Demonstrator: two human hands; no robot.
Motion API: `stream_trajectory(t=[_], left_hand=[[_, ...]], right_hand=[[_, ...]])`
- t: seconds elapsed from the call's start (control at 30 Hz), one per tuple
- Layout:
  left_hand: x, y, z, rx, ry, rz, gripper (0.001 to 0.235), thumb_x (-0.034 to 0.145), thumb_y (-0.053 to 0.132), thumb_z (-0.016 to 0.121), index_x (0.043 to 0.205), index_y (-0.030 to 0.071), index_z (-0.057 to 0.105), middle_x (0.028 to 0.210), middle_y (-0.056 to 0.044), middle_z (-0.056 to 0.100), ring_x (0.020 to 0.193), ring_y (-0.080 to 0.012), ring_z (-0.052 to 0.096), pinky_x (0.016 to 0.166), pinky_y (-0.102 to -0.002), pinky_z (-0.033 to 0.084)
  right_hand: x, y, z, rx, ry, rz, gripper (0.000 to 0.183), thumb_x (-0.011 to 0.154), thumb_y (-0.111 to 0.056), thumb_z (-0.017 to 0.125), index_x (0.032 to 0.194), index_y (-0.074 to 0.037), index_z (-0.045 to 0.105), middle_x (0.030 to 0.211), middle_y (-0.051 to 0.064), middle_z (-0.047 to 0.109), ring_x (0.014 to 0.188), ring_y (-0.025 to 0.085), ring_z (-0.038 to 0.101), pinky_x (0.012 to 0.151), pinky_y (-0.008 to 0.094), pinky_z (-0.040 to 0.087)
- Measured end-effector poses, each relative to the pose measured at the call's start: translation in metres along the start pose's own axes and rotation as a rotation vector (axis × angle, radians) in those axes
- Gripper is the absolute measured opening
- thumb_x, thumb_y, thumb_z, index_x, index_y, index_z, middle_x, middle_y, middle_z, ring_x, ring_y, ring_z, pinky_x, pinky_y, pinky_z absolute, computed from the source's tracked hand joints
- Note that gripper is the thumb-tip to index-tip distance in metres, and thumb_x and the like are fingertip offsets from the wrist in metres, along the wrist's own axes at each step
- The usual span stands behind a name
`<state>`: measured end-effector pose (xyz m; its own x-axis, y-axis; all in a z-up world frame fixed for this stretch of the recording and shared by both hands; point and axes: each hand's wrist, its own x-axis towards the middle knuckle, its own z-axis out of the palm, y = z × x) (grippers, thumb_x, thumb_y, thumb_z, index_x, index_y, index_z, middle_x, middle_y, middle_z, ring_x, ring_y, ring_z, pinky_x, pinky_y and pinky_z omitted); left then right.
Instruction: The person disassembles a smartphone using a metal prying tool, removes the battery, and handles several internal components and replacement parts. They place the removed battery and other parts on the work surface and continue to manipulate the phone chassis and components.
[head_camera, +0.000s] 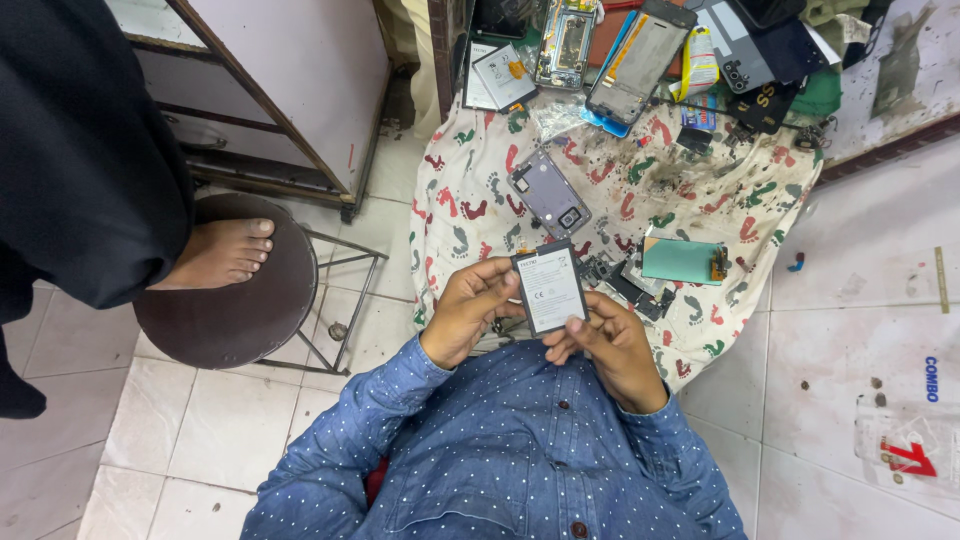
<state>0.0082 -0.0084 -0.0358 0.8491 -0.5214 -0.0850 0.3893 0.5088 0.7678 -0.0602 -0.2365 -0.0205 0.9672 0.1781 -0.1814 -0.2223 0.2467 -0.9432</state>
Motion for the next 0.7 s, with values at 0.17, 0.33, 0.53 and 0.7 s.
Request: stream_trajectory(t=[0.17,0.33,0.53,0.7], left_hand=[[0.003,0.004,0.0,-0.073,0.006,-0.03,0.057,0.111,0.04,0.039,0.127,-0.01,0.06,0.114,-0.021,0.071,0.101,-0.0247,0.072,0.093,-0.039,0.059],[0.005,0.003,0.0,0.026,0.036,-0.056,0.049,0.11,0.033,0.041,0.127,-0.008,0.06,0.118,-0.02,0.07,0.098,-0.0232,0.072,0.089,-0.037,0.06],[0.004,0.004,-0.005,0.094,0.079,0.009,0.036,0.108,0.023,0.047,0.126,-0.005,0.061,0.114,-0.02,0.073,0.093,-0.0211,0.073,0.086,-0.035,0.061],[0.001,0.004,-0.005,0.146,0.091,0.042,0.033,0.108,0.021,0.05,0.125,-0.004,0.063,0.111,-0.017,0.074,0.091,-0.0193,0.074,0.085,-0.033,0.061]], right_hand=[[0.002,0.008,-0.01,0.189,0.009,-0.043,0.03,0.102,-0.014,0.06,0.122,0.008,0.06,0.091,0.021,0.075,0.073,0.024,0.075,0.068,0.035,0.061],[0.003,0.011,-0.013,0.165,0.064,-0.051,0.023,0.102,-0.012,0.06,0.118,0.005,0.061,0.09,0.018,0.075,0.073,0.023,0.074,0.068,0.034,0.059],[0.006,0.009,-0.009,0.154,0.065,-0.061,0.024,0.102,-0.012,0.06,0.119,0.005,0.061,0.092,0.019,0.075,0.073,0.023,0.073,0.068,0.033,0.059],[0.003,0.006,-0.005,0.075,0.071,-0.051,0.027,0.102,-0.013,0.06,0.121,0.006,0.061,0.092,0.018,0.075,0.075,0.022,0.074,0.069,0.033,0.058]])
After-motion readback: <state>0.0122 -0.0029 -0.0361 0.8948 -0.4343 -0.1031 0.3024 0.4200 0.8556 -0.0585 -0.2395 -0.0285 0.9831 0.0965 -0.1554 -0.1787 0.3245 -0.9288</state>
